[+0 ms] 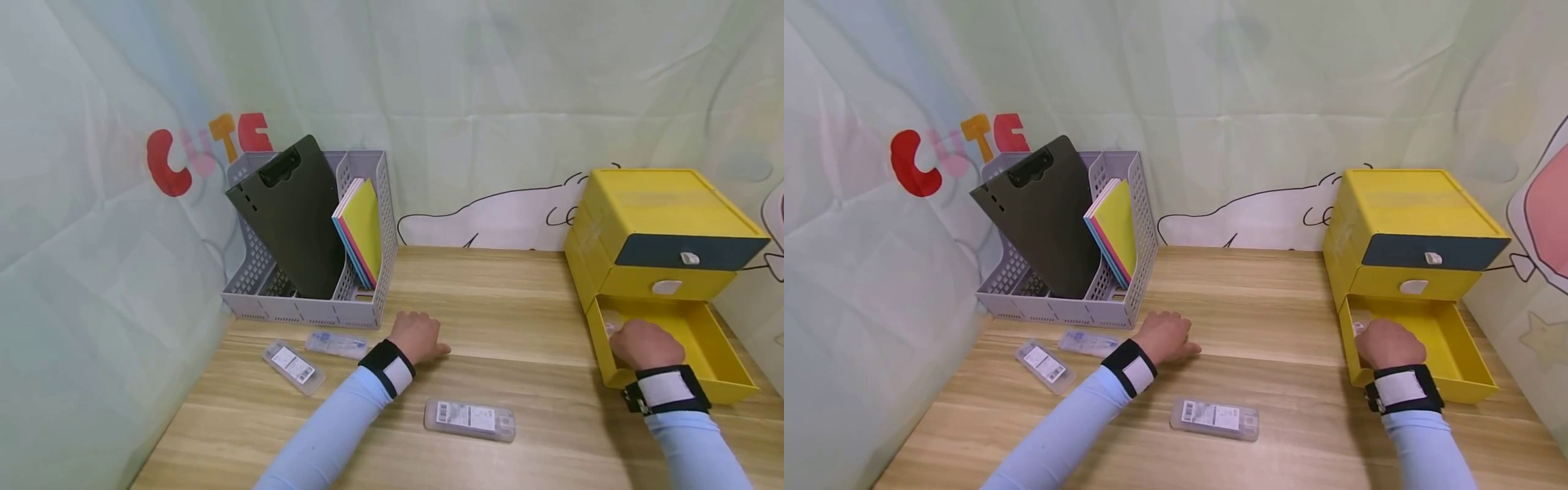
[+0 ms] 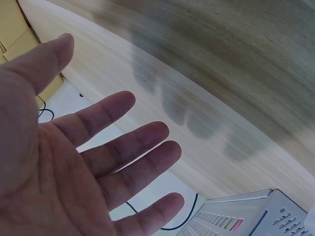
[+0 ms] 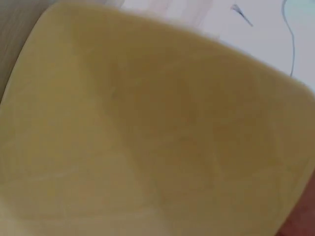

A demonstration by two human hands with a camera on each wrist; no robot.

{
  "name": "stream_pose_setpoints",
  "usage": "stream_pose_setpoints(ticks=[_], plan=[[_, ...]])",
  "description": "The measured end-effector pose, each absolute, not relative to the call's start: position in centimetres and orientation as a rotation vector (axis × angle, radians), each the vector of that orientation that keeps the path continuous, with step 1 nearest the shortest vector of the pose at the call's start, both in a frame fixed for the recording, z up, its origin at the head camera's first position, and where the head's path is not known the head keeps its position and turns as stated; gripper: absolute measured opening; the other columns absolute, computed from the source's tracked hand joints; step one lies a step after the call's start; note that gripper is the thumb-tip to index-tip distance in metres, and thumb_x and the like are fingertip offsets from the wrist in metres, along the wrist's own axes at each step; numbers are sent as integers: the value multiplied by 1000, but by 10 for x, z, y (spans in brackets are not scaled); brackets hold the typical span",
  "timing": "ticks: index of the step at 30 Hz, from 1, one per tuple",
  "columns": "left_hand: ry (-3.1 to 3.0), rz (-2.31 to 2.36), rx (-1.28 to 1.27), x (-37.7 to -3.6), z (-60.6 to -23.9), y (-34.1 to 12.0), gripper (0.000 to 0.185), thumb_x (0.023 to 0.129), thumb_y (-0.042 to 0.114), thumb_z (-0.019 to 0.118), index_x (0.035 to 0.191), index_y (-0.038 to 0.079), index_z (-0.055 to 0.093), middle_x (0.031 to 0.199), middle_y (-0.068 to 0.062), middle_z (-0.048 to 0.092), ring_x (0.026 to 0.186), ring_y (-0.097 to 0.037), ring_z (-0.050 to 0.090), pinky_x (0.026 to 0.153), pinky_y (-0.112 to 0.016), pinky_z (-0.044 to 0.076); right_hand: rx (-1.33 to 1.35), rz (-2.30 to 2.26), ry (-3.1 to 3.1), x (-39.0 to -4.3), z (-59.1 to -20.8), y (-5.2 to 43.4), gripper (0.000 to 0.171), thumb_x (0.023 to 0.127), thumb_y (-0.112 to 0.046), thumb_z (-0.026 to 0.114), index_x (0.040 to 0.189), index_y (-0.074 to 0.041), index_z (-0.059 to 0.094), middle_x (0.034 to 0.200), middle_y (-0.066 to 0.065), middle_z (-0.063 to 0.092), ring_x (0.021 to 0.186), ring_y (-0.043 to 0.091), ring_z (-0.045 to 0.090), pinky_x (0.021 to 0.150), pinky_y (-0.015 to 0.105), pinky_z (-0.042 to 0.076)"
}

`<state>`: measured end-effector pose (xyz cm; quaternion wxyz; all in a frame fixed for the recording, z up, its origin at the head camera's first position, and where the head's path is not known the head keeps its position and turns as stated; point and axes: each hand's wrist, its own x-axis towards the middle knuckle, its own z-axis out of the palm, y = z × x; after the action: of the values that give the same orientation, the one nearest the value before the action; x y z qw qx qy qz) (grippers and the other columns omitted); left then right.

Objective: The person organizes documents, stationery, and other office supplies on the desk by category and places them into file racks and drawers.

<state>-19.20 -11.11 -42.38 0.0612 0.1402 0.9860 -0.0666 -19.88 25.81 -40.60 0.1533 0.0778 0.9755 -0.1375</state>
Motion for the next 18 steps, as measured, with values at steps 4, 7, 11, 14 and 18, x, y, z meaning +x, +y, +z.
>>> stream_pose_setpoints(ticks=[4,7,11,14,18], plan=[[2986,-203,425,-192,-423,-111,48,87,60,66,95,13,74,95,-5,68,88,-23,63,85,-45,48,199,-410,2790,-198,-405,257,38,98,-23,42,77,3,61,69,15,51,66,31,54,58,39,40],[2983,-209,429,-191,-423,-110,49,87,60,66,95,13,74,96,-5,68,88,-23,63,86,-45,48,205,-418,2804,-196,-405,256,42,101,-25,40,81,5,61,69,15,51,67,32,54,58,39,40],[2978,-212,459,-189,-421,-107,50,87,62,65,96,13,73,96,-6,69,90,-23,64,85,-45,49,216,-426,2864,-194,-404,253,45,103,-29,39,87,6,61,69,15,52,65,32,54,57,40,40],[2982,-218,507,-186,-418,-103,51,87,63,65,96,14,73,96,-5,69,89,-22,64,83,-45,49,203,-450,2913,-191,-402,250,43,101,-28,39,88,6,61,68,14,52,64,31,53,56,40,39],[2971,-224,566,-181,-414,-98,54,86,65,64,102,14,73,97,-5,69,88,-22,64,82,-45,50,154,-456,2945,-188,-398,244,40,99,-28,40,91,5,61,67,13,51,63,30,52,55,40,39]])
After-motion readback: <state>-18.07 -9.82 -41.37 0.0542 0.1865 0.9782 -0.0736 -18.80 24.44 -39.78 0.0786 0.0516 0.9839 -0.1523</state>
